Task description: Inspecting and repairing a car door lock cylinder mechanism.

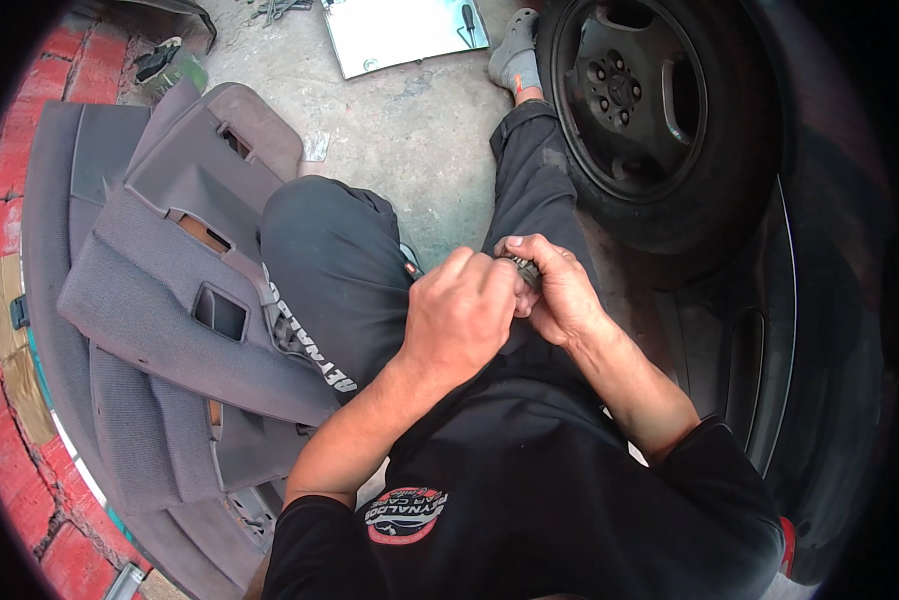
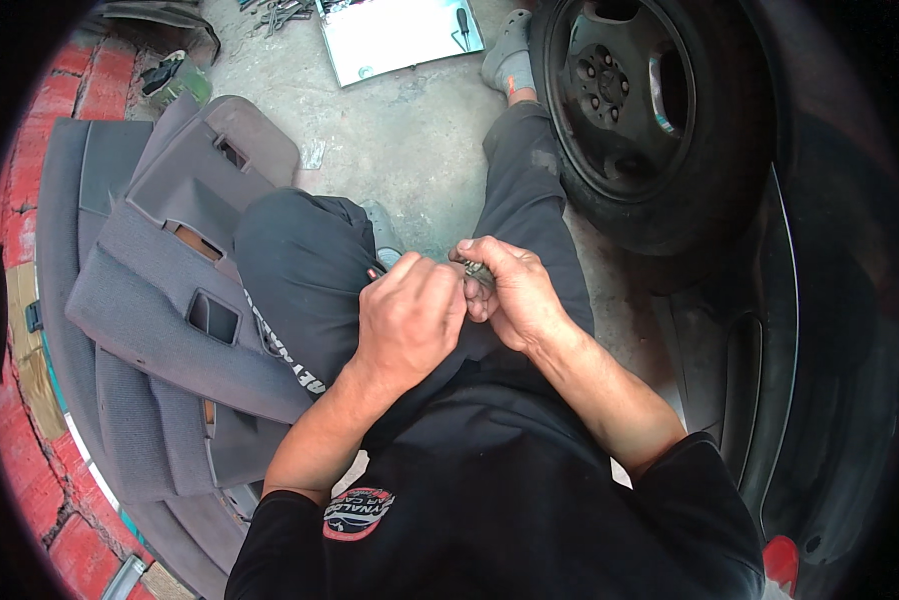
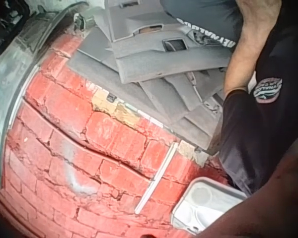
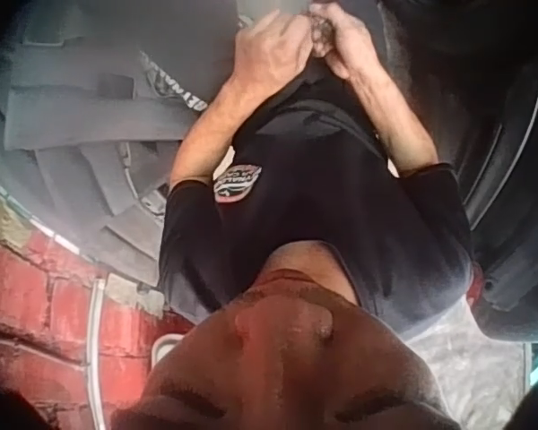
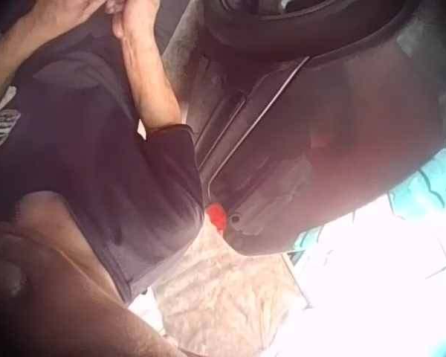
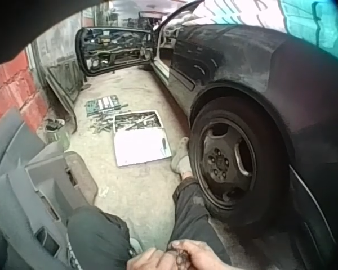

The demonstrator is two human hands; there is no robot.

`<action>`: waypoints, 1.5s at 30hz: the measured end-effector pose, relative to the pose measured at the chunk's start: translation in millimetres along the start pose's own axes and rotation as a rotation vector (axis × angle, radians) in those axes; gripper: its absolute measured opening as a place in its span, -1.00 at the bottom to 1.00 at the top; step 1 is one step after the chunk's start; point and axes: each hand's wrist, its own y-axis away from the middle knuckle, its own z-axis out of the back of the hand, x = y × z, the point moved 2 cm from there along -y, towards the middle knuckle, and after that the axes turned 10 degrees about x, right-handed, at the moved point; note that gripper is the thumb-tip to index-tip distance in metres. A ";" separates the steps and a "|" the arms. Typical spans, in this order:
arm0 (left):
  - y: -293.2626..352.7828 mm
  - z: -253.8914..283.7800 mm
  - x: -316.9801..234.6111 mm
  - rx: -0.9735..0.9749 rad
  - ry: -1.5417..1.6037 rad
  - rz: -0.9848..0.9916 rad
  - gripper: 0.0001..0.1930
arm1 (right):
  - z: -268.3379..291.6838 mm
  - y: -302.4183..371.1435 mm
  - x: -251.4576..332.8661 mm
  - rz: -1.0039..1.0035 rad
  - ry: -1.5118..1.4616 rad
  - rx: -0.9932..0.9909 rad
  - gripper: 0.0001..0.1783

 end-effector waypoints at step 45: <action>14.2 -7.9 34.6 -0.121 0.708 0.493 -0.77 | 7.2 -9.3 -8.3 -0.042 -0.143 -0.061 -0.85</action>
